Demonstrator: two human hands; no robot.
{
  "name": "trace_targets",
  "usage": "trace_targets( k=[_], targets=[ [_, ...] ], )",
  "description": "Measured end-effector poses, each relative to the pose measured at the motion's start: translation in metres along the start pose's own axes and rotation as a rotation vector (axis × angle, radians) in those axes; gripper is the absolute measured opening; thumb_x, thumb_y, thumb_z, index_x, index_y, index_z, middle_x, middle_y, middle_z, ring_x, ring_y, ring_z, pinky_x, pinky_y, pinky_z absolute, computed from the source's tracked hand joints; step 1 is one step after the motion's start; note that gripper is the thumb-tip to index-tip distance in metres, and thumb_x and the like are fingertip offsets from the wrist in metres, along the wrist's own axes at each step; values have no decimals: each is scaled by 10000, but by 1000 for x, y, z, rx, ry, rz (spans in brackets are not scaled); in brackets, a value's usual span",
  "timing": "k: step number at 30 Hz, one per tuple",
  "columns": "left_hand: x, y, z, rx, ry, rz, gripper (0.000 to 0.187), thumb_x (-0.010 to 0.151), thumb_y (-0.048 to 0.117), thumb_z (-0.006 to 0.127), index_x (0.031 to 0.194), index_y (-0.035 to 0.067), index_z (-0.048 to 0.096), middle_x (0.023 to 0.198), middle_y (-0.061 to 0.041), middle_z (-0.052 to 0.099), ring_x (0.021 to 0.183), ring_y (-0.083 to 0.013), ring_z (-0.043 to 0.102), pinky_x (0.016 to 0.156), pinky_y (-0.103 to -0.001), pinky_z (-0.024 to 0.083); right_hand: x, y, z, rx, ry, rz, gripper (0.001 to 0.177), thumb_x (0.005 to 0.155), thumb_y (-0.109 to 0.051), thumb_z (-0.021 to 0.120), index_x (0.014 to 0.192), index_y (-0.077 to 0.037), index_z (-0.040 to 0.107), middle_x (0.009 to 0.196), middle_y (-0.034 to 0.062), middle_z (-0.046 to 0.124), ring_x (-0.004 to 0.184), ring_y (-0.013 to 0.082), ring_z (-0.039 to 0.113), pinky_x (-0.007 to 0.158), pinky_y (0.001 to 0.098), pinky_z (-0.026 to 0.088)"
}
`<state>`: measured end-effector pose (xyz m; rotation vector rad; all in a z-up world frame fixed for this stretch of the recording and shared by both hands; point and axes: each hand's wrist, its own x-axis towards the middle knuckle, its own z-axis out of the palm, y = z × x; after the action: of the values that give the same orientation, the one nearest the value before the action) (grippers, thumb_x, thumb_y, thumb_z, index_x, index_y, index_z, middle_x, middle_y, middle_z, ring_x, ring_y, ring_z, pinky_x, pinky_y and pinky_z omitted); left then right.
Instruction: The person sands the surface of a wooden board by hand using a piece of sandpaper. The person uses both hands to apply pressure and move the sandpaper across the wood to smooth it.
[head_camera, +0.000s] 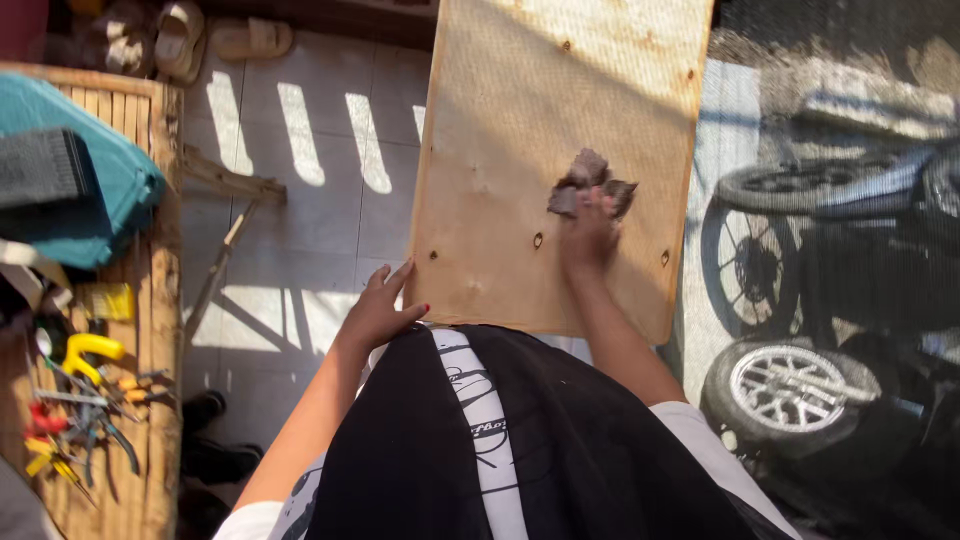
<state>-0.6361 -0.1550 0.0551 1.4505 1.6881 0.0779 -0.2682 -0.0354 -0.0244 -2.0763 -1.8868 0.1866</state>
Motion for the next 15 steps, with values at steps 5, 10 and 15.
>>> trace_targets(
  k=[5, 10, 15],
  targets=[
    [3, -52, -49, 258, 3, 119, 897, 783, 522, 742, 1557, 205, 418, 1657, -128, 336, 1368, -342, 505, 1087, -463, 460, -104, -138, 62, 97, -35, -351, 459, 968, -241, 591, 1420, -169, 613, 1578, 102, 499, 1494, 337, 396, 1179, 670, 272],
    [28, -47, -58, 542, -23, 499, 837, 804, 525, 759, 1476, 121, 466, 1600, -143, 358, 1350, -325, 507, 1031, -478, 470, -135, -170, 48, 90, -189, -185, 452, 888, -291, 644, 1333, -213, 655, 1543, 43, 502, 1443, 300, 411, 1128, 744, 202],
    [47, -36, -52, 505, 20, 713, 838, 780, 415, 780, 1501, 143, 450, 1600, -131, 388, 1346, -319, 517, 978, -516, 458, -142, -69, 22, -55, 75, 177, 551, 881, -178, 580, 1429, -134, 618, 1583, 77, 473, 1482, 328, 383, 1104, 767, 182]
  ],
)
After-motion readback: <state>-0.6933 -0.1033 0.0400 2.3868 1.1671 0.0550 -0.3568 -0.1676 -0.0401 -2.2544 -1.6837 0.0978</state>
